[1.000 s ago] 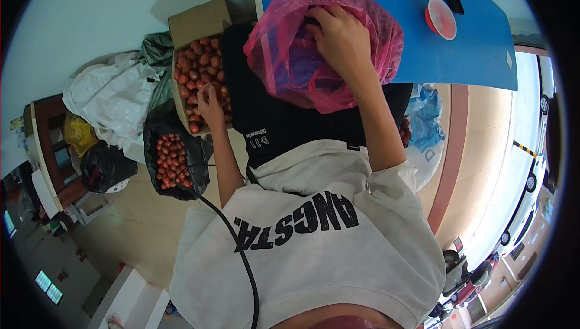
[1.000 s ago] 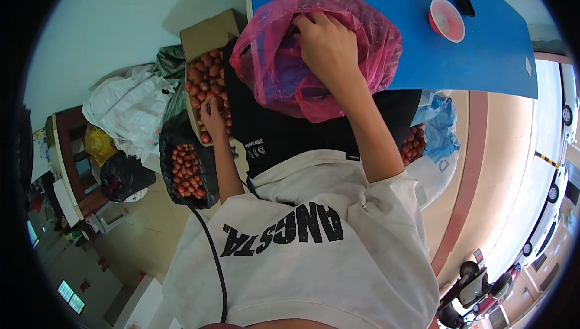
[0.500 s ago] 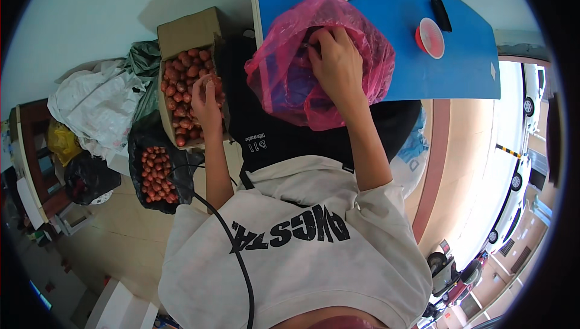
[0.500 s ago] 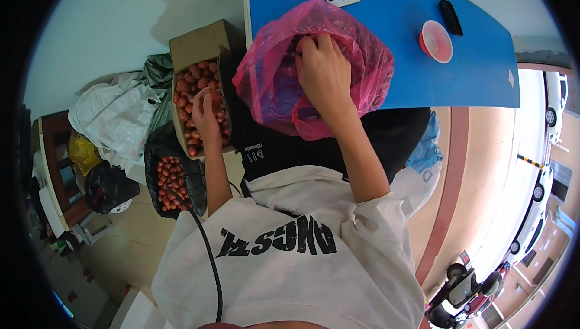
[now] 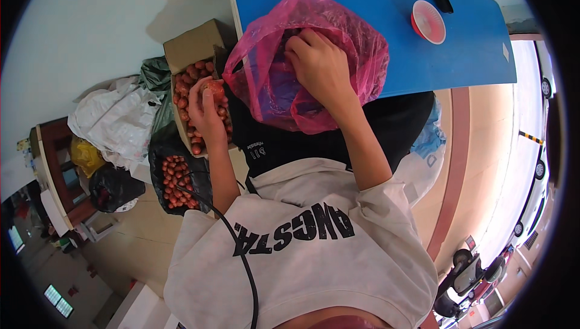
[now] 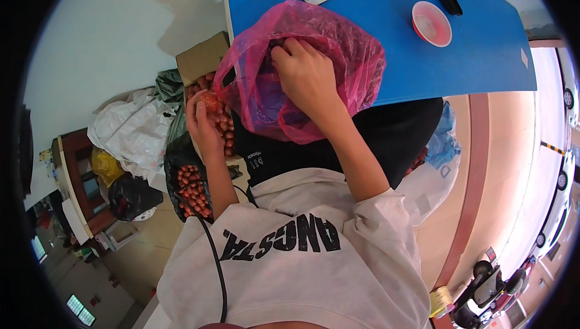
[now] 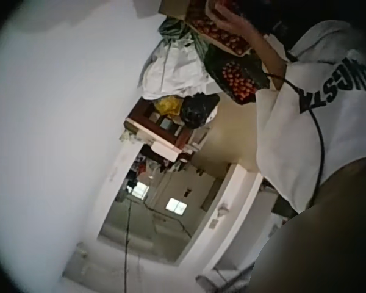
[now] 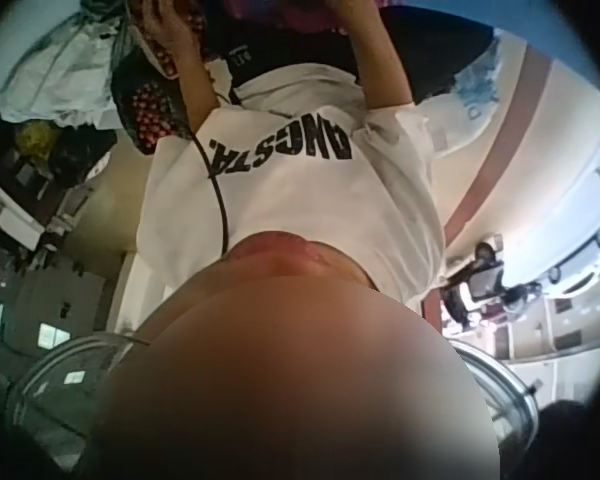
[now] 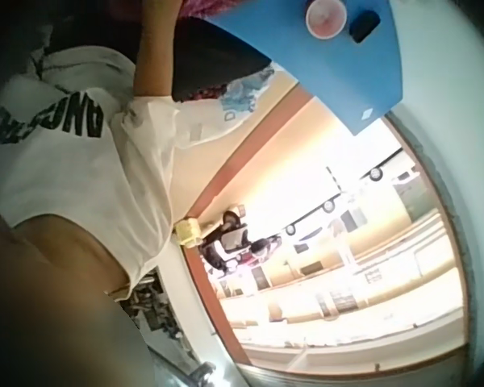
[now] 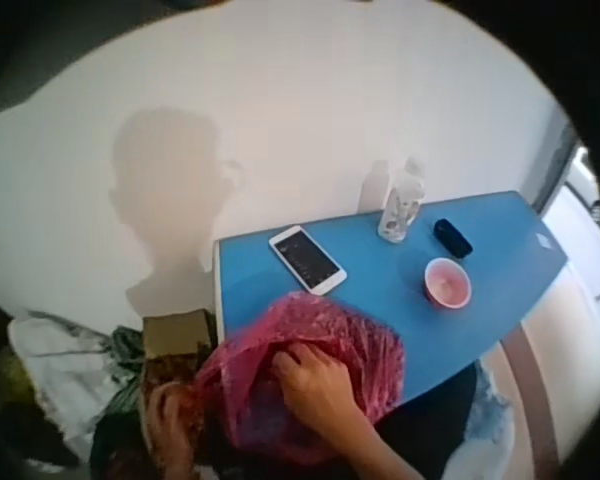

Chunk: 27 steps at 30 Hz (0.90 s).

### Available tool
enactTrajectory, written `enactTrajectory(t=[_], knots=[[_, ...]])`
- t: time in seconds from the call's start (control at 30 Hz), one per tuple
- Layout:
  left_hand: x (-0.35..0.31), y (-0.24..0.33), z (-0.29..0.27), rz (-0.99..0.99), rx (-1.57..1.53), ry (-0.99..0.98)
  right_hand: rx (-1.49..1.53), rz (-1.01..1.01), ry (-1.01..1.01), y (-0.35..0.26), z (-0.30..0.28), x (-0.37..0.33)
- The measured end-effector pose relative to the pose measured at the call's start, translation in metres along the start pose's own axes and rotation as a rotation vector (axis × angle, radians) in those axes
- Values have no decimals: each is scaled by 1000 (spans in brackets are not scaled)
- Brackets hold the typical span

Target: The recorder is sorting and peeling lychee fruits on a table in a break room.

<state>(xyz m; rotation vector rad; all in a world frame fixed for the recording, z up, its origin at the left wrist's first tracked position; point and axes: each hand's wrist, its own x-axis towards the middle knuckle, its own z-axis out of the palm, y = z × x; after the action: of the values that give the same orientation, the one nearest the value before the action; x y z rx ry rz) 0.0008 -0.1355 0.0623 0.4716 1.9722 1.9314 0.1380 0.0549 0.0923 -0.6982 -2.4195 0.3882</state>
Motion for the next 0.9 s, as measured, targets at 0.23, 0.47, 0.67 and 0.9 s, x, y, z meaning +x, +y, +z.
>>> enactTrajectory(t=[0.23,0.47,0.67,0.9], knots=[[-21,28,17,17,-108,-15,135,50,-51,13,-23,0],[-41,49,68,93,-168,-156,-52,58,14,8,-13,2],[-53,56,95,91,-138,-253,242,100,-21,21,-35,-5],[-49,43,110,45,-110,-324,649,303,-135,32,-95,-9]])
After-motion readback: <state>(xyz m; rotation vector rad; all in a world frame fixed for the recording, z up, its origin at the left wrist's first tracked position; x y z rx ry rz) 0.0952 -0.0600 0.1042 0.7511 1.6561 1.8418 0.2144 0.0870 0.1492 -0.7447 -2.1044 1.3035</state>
